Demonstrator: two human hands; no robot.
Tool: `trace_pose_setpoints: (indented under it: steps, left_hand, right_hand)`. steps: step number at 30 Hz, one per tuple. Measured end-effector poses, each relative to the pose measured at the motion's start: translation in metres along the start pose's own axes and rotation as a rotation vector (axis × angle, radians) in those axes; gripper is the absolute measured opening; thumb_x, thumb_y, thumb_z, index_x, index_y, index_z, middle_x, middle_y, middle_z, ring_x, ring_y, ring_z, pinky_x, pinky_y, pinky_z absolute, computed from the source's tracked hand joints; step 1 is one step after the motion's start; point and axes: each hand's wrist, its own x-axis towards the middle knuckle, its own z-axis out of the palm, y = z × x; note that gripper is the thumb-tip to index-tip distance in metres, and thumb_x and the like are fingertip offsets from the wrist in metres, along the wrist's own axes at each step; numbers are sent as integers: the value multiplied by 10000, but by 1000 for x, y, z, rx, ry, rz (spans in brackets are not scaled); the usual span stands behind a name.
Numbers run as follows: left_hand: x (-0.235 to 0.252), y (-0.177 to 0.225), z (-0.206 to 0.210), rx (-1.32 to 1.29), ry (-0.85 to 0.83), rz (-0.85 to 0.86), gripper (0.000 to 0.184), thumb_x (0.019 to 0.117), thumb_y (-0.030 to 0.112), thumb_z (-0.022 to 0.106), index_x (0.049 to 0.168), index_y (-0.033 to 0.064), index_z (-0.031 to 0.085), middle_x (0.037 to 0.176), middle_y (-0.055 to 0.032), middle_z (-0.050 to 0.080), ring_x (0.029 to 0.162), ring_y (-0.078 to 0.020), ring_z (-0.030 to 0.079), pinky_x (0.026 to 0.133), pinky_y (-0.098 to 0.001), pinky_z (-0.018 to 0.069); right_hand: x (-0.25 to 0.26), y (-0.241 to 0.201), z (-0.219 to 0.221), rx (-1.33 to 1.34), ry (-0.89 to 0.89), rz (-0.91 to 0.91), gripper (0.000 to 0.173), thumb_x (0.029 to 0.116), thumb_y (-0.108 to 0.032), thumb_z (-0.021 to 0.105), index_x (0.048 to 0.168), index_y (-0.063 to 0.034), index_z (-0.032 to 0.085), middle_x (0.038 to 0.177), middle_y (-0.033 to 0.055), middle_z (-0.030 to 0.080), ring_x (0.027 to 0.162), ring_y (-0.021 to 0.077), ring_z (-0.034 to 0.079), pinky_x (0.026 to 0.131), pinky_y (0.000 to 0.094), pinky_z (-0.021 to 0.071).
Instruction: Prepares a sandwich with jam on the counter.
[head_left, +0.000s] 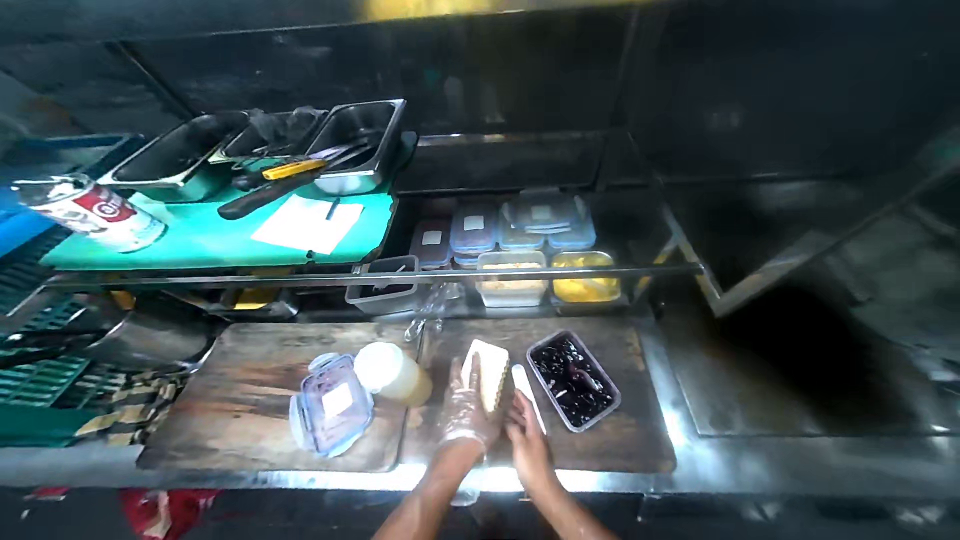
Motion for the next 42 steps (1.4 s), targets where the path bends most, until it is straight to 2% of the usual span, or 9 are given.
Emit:
trace_pose_setpoints:
  steps: [3, 5, 12, 18, 21, 30, 34, 40, 42]
  left_hand:
    - [-1, -38, -17, -792, 58, -5, 610, 858, 85, 726, 1440, 63, 544, 1367, -139, 624, 1208, -225, 632, 994, -414, 553]
    - [-4, -72, -27, -1327, -23, -140, 303, 1002, 118, 514, 1255, -10, 619, 1105, -173, 708, 974, -248, 701, 829, -441, 597]
    - [-13, -96, -34, -1735, -196, -350, 362, 1060, 318, 429, 1299, 79, 559, 1124, -174, 702, 978, -301, 714, 793, -494, 611]
    - [-46, -85, -24, -1358, 226, -418, 416, 1077, 281, 535, 1406, 27, 539, 1139, -219, 680, 893, -303, 703, 776, -471, 604]
    - [-66, -116, -34, -1282, 259, -280, 507, 1027, 167, 604, 1493, 33, 453, 1306, -216, 639, 1044, -291, 699, 890, -448, 595]
    - [-1, -337, -108, -32, 420, 12, 405, 1040, 203, 518, 1427, 130, 612, 1452, -103, 599, 1358, -269, 554, 1160, -460, 426]
    - [43, -381, -130, 257, 226, 264, 367, 1020, 265, 563, 1377, 286, 646, 1448, -67, 593, 1356, -277, 542, 1137, -490, 438]
    - [47, -379, -144, 418, 86, 706, 299, 956, 234, 641, 1240, 204, 729, 1314, -140, 670, 1268, -399, 584, 1093, -614, 415]
    - [18, -359, -153, 365, 298, 942, 242, 931, 300, 602, 1062, 170, 759, 1068, -124, 736, 1030, -373, 693, 881, -579, 549]
  right_hand:
    - [10, -4, 6, 134, -77, 87, 632, 1013, -166, 508, 1601, -84, 291, 1523, 184, 490, 1297, 264, 593, 996, 458, 557]
    - [11, -5, 7, 141, -123, 112, 665, 1008, -182, 544, 1609, -95, 273, 1498, 187, 510, 1257, 264, 621, 983, 456, 569]
    - [18, -6, 20, -31, -109, 15, 790, 971, -268, 637, 1625, -69, 241, 1608, 203, 369, 1304, 263, 578, 1048, 410, 522]
    - [31, -12, 28, -27, 61, -48, 811, 920, -153, 619, 1622, -58, 225, 1510, 239, 450, 1157, 305, 612, 917, 454, 545]
    - [37, -14, 21, -172, -3, -89, 790, 953, -251, 623, 1632, -106, 246, 1593, 181, 398, 1359, 276, 521, 1089, 449, 479]
    - [27, -57, 79, -846, -2, -369, 515, 991, -531, 504, 1447, -311, 599, 1599, 26, 446, 1527, 324, 305, 1223, 611, 243]
    - [21, -58, 94, -802, 46, -341, 415, 1019, -373, 502, 1377, -238, 664, 1564, 52, 491, 1522, 323, 319, 1232, 604, 240]
    - [0, -50, 55, -677, 300, -413, 446, 1003, -279, 521, 1378, -69, 639, 1481, 160, 553, 1450, 335, 433, 1206, 525, 349]
    - [-22, -54, 34, -742, 322, -481, 436, 983, -239, 519, 1352, -50, 655, 1445, 175, 580, 1413, 354, 473, 1181, 547, 373]
